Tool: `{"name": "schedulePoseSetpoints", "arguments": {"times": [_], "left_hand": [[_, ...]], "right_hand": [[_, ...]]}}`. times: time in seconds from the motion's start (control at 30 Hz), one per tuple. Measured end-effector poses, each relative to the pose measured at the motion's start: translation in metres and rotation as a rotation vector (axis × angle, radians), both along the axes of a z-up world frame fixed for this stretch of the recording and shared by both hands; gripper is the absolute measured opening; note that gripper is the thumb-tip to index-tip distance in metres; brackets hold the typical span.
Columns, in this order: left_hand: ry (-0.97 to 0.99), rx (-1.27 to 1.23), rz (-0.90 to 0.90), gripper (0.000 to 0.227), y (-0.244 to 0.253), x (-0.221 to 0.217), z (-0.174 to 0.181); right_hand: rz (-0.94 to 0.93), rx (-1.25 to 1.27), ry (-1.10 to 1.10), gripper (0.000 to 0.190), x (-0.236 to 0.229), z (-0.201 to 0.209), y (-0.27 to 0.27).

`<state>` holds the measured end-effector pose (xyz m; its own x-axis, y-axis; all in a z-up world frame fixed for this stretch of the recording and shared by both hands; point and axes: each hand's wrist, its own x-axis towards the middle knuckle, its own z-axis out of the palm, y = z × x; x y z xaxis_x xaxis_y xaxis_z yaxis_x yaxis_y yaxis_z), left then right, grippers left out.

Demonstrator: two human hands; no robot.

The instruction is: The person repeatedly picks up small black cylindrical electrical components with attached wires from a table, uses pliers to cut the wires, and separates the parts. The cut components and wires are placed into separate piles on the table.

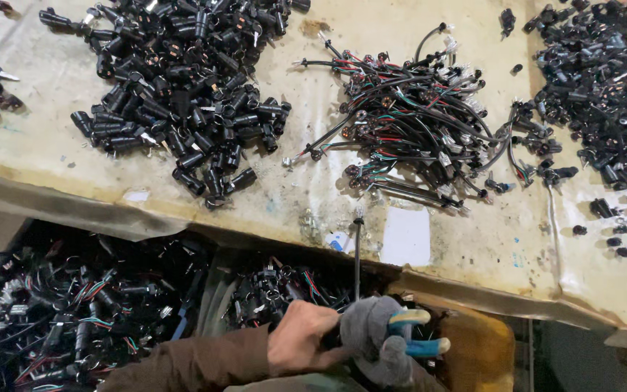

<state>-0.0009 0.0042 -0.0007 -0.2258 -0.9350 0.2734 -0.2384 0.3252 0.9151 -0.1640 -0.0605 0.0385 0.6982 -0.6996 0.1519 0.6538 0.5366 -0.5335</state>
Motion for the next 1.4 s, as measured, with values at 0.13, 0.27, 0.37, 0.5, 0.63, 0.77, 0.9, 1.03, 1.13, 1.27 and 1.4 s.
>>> {"name": "schedulePoseSetpoints", "arguments": {"times": [0.13, 0.27, 0.37, 0.5, 0.63, 0.77, 0.9, 1.03, 1.13, 1.27, 1.4], "left_hand": [[-0.377, 0.012, 0.007, 0.035, -0.023, 0.014, 0.016], [-0.190, -0.106, -0.329, 0.026, -0.018, 0.067, 0.041], [-0.158, -0.117, -0.584, 0.031, -0.007, 0.085, 0.042], [-0.539, -0.125, -0.344, 0.052, 0.015, 0.057, 0.021], [-0.347, -0.086, -0.349, 0.058, 0.018, 0.066, -0.003], [-0.313, -0.047, 0.250, 0.052, -0.006, 0.095, -0.024], [-0.718, -0.175, 0.930, 0.051, -0.071, 0.140, -0.038], [-0.966, 0.072, 0.935, 0.050, -0.100, 0.162, -0.044], [-0.586, -0.267, 0.936, 0.041, -0.092, 0.153, -0.034], [-0.142, -0.377, 0.897, 0.049, -0.074, 0.118, -0.015], [0.006, -0.451, 0.773, 0.045, -0.066, 0.088, 0.003]], "right_hand": [[-0.050, -0.100, 0.074, 0.036, 0.008, 0.009, -0.022], [-0.344, -0.566, 0.583, 0.027, 0.017, 0.012, -0.112], [-0.655, -1.367, 0.980, 0.023, 0.034, -0.007, -0.178], [-0.660, -1.856, 1.096, 0.019, 0.052, -0.032, -0.212], [-0.814, -1.741, 1.070, 0.020, 0.048, -0.037, -0.198], [-0.875, -1.555, 1.129, 0.022, 0.038, -0.046, -0.161], [-0.623, -1.601, 1.479, 0.029, 0.042, -0.052, -0.137], [-0.317, -1.270, 1.722, 0.044, 0.041, -0.043, -0.137], [-0.242, -1.125, 1.774, 0.044, 0.037, -0.036, -0.139], [-0.354, -1.179, 1.683, 0.042, 0.033, -0.044, -0.131], [-0.364, -1.408, 1.533, 0.039, 0.037, -0.050, -0.131]]}}
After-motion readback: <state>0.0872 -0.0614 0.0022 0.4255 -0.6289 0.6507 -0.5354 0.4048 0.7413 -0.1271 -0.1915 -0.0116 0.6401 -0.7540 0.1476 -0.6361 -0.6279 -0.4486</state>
